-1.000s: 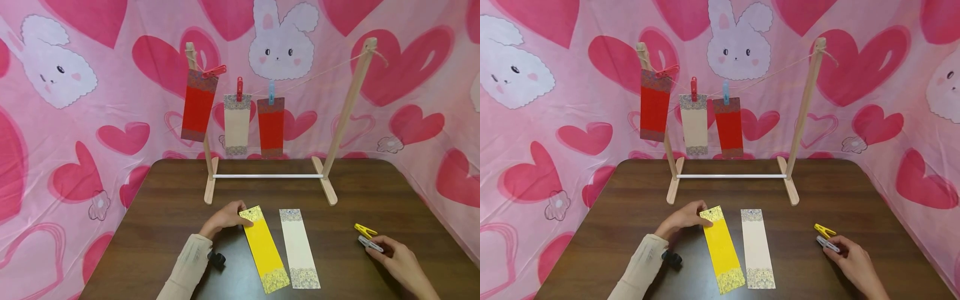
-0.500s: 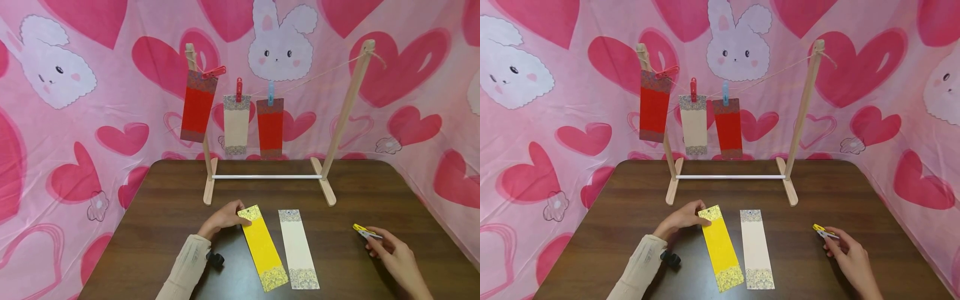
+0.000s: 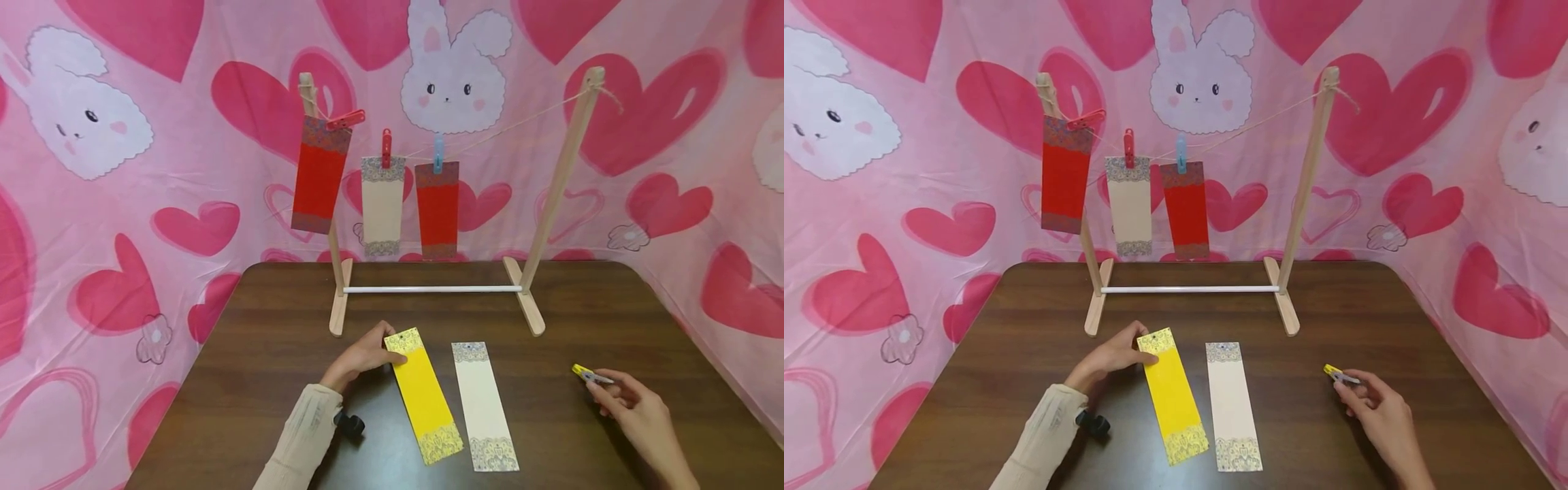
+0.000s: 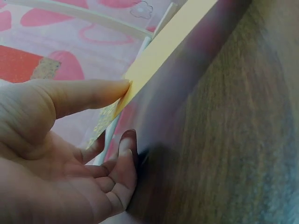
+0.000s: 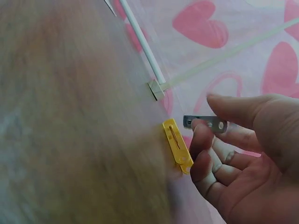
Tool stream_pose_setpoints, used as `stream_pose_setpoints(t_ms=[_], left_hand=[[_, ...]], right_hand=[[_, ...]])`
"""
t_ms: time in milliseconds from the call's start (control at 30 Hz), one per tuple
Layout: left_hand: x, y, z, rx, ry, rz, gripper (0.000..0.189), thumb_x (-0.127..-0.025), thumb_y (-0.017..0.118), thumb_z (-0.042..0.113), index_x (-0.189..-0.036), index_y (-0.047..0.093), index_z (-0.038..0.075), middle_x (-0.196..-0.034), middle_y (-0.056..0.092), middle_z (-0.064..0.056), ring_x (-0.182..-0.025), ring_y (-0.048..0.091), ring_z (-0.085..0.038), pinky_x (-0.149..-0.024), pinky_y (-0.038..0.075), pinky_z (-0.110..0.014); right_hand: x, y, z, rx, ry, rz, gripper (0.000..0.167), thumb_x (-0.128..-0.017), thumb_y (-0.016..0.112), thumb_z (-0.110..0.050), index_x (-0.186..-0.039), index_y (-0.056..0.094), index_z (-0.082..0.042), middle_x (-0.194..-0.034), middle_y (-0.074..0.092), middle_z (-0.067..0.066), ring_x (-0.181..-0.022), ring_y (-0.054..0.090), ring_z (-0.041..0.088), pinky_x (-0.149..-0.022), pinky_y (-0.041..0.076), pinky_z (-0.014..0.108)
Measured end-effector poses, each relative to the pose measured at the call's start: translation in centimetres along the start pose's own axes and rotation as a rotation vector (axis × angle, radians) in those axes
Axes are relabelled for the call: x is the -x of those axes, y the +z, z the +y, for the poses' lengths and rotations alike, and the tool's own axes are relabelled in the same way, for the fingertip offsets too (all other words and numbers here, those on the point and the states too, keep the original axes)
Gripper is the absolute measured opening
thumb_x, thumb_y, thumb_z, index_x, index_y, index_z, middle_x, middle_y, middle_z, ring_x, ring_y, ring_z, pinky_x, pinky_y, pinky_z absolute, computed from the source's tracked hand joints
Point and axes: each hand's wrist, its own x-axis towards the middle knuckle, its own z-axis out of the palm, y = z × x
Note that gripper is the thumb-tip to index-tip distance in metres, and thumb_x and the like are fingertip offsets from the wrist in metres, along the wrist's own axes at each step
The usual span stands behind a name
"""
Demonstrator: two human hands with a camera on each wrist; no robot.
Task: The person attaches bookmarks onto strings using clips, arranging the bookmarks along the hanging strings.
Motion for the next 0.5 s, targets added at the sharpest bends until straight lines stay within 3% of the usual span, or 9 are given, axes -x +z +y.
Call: stream_pose_setpoints(t_ms=[133,333,500], left_hand=[[-0.1,0.0,-0.1,0.129,0.008,0.013,0.043,-0.085,0.076,0.009,-0.111,0.043,0.002,-0.095,0.057,-0.012,-0.081,0.058,-0.021,-0.072,0.049,-0.030],[-0.3,0.0,0.3,0.306,0.054,-0.002,0.041,-0.089,0.070,0.002,-0.115,0.038,0.001,-0.095,0.062,-0.017,-0.076,0.066,-0.021,-0.072,0.058,-0.035],[-0.1,-0.1,1.4,0.362,0.100,0.032,0.039,-0.090,0.068,0.000,-0.116,0.040,0.001,-0.096,0.065,-0.018,-0.077,0.066,-0.023,-0.071,0.058,-0.036]], right_hand=[[0.0,0.2,0.0,-0.008,-0.025,0.009,0.018,-0.091,0.072,-0.006,-0.106,0.068,0.002,-0.068,0.068,0.000,-0.055,0.060,0.005,-0.054,0.046,0.015],[0.0,0.4,-0.1,-0.028,0.011,-0.017,0.014,-0.094,0.068,-0.009,-0.099,0.071,0.004,-0.072,0.071,0.001,-0.058,0.063,0.007,-0.056,0.049,0.017],[0.1,0.9,-0.3,0.093,-0.012,-0.025,0.017,-0.092,0.073,-0.021,-0.102,0.073,-0.007,-0.076,0.069,-0.004,-0.064,0.062,0.002,-0.059,0.044,0.014]])
